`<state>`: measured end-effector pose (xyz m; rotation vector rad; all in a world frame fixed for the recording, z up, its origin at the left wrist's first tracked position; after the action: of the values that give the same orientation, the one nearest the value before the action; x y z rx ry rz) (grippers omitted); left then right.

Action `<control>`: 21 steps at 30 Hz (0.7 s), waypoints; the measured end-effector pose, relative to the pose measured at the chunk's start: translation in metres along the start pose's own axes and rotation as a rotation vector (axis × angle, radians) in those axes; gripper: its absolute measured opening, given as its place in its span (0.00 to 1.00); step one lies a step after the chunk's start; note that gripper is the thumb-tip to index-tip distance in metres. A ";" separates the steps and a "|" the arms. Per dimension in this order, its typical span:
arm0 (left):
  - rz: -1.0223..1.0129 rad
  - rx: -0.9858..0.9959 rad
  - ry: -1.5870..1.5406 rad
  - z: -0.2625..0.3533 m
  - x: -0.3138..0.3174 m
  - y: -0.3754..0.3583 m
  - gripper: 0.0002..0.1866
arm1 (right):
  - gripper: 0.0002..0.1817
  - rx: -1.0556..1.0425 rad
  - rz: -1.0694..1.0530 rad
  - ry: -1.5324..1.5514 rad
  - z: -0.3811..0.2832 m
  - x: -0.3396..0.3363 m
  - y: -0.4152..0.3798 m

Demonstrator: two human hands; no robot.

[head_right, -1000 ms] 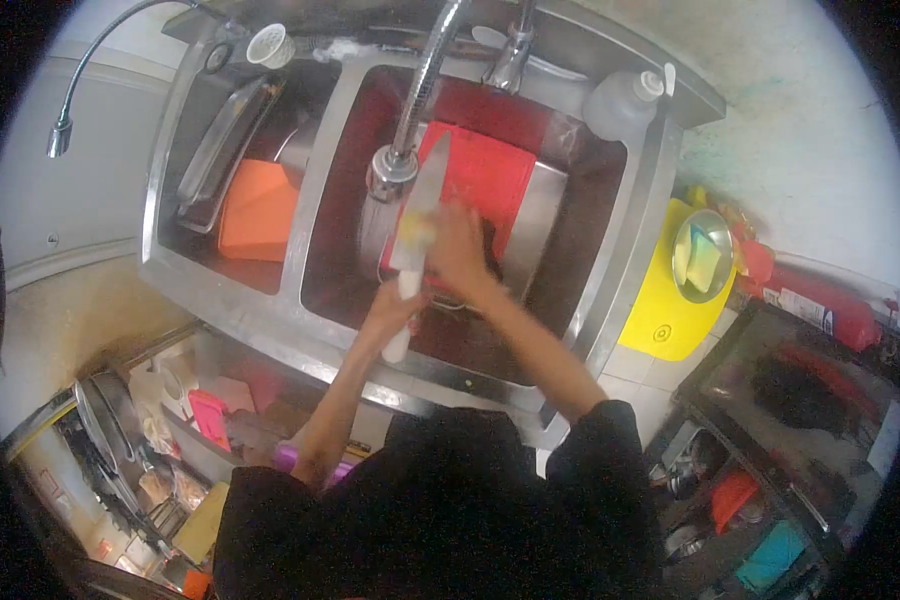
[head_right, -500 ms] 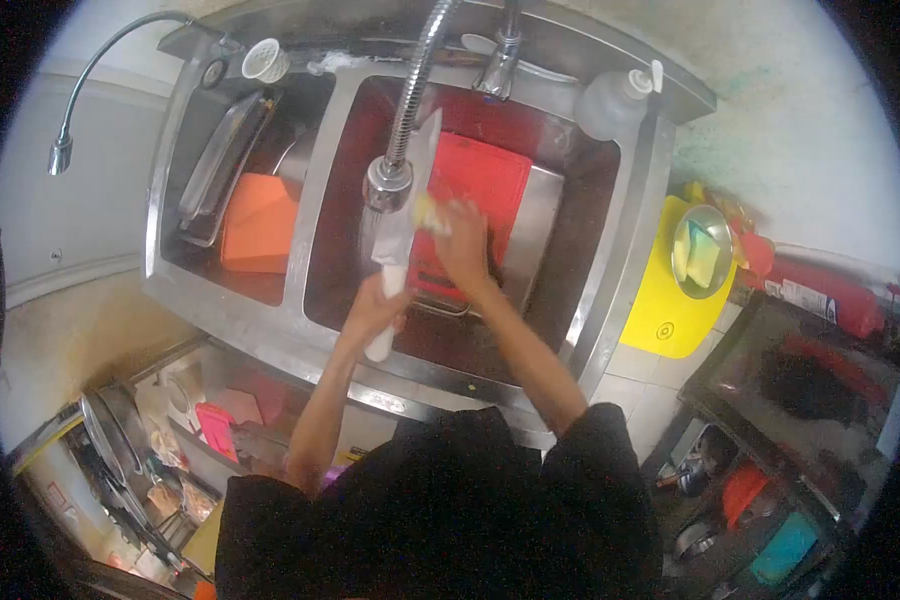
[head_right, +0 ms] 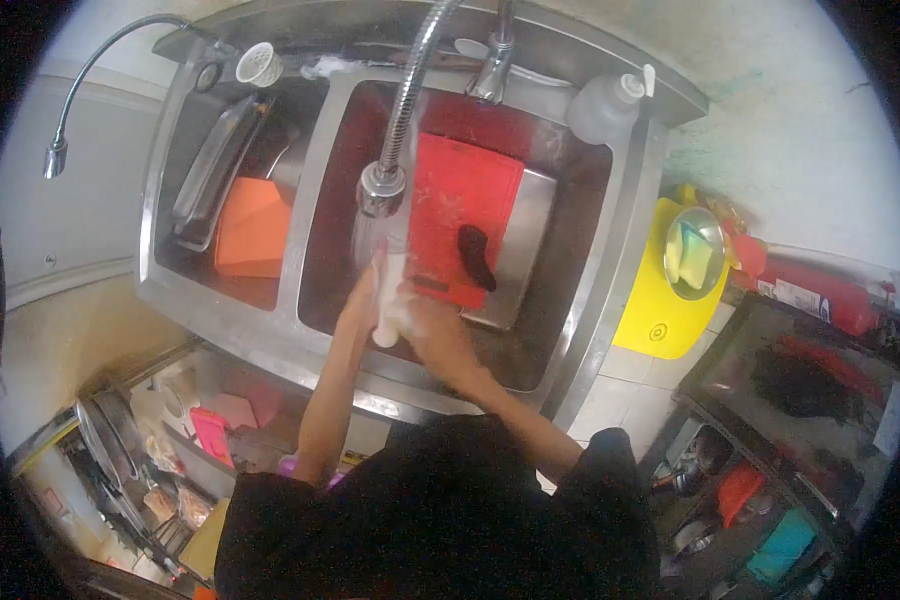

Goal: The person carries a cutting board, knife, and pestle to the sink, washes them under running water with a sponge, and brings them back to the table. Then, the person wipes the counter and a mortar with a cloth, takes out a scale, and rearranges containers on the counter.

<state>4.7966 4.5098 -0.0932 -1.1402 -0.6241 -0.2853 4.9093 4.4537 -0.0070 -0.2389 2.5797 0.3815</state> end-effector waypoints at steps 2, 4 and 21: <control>0.139 0.067 0.157 0.012 0.012 -0.014 0.16 | 0.13 0.080 0.238 -0.136 0.021 -0.033 0.009; 0.171 0.097 0.148 0.010 0.020 -0.025 0.12 | 0.13 0.161 0.533 -0.397 0.074 -0.076 0.039; 0.151 0.285 0.097 0.016 0.031 -0.049 0.11 | 0.20 -0.072 0.269 0.120 0.030 -0.020 0.162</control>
<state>4.7910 4.5080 -0.0339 -0.8879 -0.4727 -0.1167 4.9013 4.6178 0.0149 0.0639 2.7257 0.5739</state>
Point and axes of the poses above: each hand's wrist, its own y-axis towards the middle knuckle, its own x-axis out of the palm, z = x × y, the point moved 3 cm from there along y, towards the middle knuckle, and after that the axes turned 11 degrees about -x, right-handed, at the moved point
